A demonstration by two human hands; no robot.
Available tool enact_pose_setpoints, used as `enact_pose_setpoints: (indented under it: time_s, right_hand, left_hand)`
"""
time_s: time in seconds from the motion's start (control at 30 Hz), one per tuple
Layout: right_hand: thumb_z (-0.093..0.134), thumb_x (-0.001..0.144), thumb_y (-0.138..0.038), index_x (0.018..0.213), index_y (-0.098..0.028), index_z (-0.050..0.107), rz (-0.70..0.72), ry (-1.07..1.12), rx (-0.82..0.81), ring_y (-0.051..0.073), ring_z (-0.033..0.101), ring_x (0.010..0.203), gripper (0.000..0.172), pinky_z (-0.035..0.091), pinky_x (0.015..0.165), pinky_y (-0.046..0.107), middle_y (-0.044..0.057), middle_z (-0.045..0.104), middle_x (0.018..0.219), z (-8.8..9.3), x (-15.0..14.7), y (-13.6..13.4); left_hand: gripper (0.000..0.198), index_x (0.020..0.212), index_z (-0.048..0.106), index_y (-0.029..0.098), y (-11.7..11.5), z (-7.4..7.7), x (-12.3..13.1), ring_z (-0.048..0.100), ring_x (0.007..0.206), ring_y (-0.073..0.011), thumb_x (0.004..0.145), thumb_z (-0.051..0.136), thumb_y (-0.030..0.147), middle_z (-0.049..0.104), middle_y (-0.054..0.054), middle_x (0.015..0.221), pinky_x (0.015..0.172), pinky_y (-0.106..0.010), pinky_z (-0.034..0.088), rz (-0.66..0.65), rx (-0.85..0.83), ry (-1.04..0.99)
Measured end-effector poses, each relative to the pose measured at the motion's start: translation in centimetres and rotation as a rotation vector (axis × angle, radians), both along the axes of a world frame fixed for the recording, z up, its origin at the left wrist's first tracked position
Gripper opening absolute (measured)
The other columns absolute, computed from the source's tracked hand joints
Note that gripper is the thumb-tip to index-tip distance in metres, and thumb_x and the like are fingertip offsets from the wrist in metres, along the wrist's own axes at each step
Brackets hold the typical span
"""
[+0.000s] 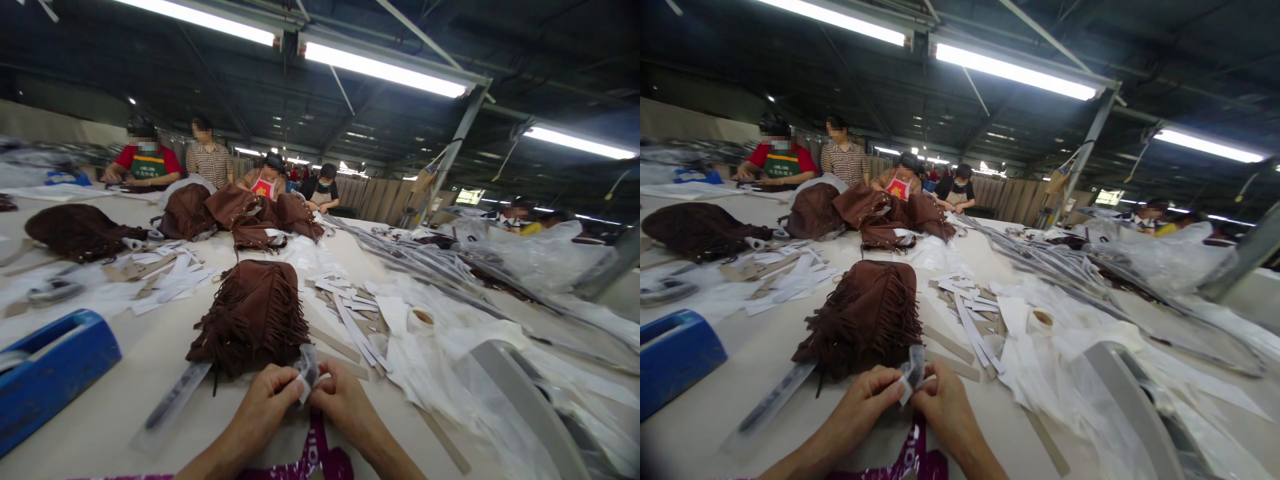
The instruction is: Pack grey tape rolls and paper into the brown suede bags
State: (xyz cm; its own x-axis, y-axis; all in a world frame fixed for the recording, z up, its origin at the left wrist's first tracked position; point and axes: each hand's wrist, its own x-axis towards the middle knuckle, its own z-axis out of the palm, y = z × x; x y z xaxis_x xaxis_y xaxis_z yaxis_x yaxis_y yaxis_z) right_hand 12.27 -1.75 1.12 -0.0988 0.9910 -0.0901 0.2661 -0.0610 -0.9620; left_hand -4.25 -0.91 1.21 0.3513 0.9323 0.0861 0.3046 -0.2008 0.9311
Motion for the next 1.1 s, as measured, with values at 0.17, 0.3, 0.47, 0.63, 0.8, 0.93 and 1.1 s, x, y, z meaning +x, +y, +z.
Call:
enact_pose_setpoints:
  time_s: [0.17,0.3,0.47,0.63,0.8,0.93,1.1]
  right_hand:
    - [0.061,0.062,-0.023,0.091,-0.017,0.054,0.038,0.039,-0.01,0.01,0.047,0.048,0.03,0.031,0.046,0.021,-0.006,0.061,0.059,0.4,0.2,0.2]
    - [0.064,0.063,-0.024,0.078,-0.019,0.055,-0.06,-0.081,0.151,0.013,0.053,0.06,0.018,0.038,0.054,0.023,-0.002,0.063,0.071,0.1,-0.2,0.3]
    - [0.061,0.068,-0.025,0.084,-0.017,0.054,-0.122,-0.068,0.104,0.012,0.05,0.053,0.019,0.035,0.05,0.023,-0.005,0.055,0.058,-0.3,-0.4,-0.1]
    - [0.063,0.069,-0.024,0.117,-0.014,0.046,-0.153,0.126,0.041,0.01,0.043,0.046,0.052,0.032,0.046,0.022,-0.011,0.048,0.054,-1.2,-0.2,-1.1]
    - [0.073,0.066,-0.034,0.12,-0.017,0.046,-0.183,0.268,0.061,0.011,0.049,0.048,0.062,0.033,0.044,0.022,-0.006,0.058,0.062,-2.1,-0.1,-1.8]
    - [0.078,0.062,-0.039,0.123,-0.019,0.039,-0.23,0.4,0.002,0.004,0.039,0.037,0.075,0.025,0.037,0.019,-0.001,0.066,0.075,-1.9,-0.5,-2.1]
    - [0.086,0.055,-0.041,0.12,-0.02,0.041,-0.165,0.621,-0.117,0.001,0.031,0.034,0.082,0.017,0.035,0.014,-0.012,0.05,0.053,-1.5,-1.4,-2.1]
  left_hand:
    - [0.035,0.072,0.068,0.017,-0.3,0.1,0.0,0.054,0.082,-0.0205,0.081,0.049,0.045,0.064,-0.002,0.078,0.074,-0.027,0.038,-0.005,0.029,0.008]
    - [0.035,0.075,0.069,0.017,-0.4,0.0,0.2,0.054,0.079,-0.0197,0.082,0.049,0.045,0.065,-0.002,0.078,0.074,-0.027,0.04,-0.015,0.031,-0.054]
    - [0.035,0.073,0.069,0.017,-0.7,0.5,0.4,0.053,0.075,-0.0184,0.084,0.046,0.042,0.063,0.0,0.072,0.071,-0.026,0.039,0.025,0.089,0.0]
    - [0.034,0.067,0.065,0.019,-1.1,0.4,0.5,0.052,0.076,-0.0185,0.085,0.045,0.04,0.062,0.0,0.07,0.072,-0.026,0.036,0.11,0.13,0.116]
    - [0.03,0.065,0.063,0.019,-1.1,0.3,0.6,0.052,0.074,-0.0178,0.085,0.046,0.034,0.061,0.001,0.068,0.071,-0.028,0.032,0.124,0.138,0.128]
    - [0.031,0.062,0.06,0.019,-1.0,0.6,0.5,0.051,0.073,-0.0171,0.086,0.046,0.032,0.057,0.002,0.064,0.07,-0.028,0.029,0.144,0.139,0.14]
    - [0.026,0.069,0.062,0.02,-1.6,0.6,0.7,0.053,0.08,-0.0191,0.086,0.047,0.033,0.06,0.0,0.072,0.078,-0.03,0.03,0.144,0.152,0.17]
